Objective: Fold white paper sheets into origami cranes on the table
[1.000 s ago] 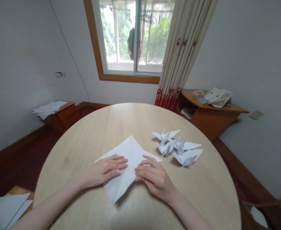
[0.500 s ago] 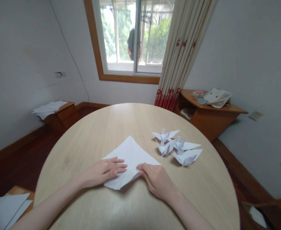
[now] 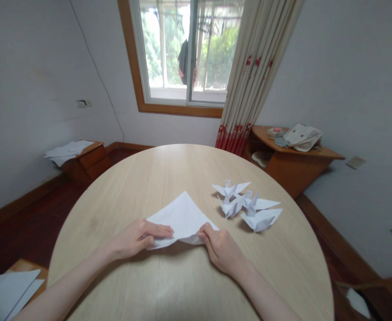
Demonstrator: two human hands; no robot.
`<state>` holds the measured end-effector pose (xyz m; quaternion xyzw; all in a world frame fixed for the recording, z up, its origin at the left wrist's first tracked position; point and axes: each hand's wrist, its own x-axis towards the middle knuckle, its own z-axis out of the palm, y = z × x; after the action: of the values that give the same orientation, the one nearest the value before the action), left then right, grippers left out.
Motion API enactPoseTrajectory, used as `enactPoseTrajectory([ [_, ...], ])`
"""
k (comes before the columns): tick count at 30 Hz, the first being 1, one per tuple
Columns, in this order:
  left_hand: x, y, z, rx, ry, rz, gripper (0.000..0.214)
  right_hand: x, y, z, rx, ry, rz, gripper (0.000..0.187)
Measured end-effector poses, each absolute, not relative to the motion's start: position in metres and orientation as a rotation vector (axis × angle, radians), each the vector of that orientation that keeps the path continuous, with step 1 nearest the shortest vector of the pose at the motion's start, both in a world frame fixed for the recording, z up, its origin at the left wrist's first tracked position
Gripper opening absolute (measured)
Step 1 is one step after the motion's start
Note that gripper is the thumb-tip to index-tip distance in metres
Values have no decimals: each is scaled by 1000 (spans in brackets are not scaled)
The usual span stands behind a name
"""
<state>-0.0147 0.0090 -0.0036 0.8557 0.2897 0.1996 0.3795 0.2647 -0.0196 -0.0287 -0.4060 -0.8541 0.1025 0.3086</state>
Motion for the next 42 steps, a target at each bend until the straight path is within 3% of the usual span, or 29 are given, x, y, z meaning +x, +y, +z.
enactPoseTrajectory([
  [10, -17, 11, -5, 2288, 753, 438, 91, 267, -19, -30, -1039, -2254, 252, 35],
  [16, -21, 12, -7, 2308, 774, 587, 91, 267, -19, -32, -1065, -2180, 241, 37],
  [24, -16, 6, -9, 2438, 870, 908, 45, 259, -17, -27, -1027, -2019, 128, 30],
  [31, -12, 8, -20, 2471, 1035, 1017, 38, 255, -16, -34, -1065, -1973, 140, 20],
  [37, -5, 9, -23, 2507, 1164, 1010, 50, 250, -13, -38, -1092, -2003, 6, 44],
  [42, -3, 10, -22, 2680, 1100, 1104, 46, 247, -14, -36, -1021, -2157, -207, 56],
])
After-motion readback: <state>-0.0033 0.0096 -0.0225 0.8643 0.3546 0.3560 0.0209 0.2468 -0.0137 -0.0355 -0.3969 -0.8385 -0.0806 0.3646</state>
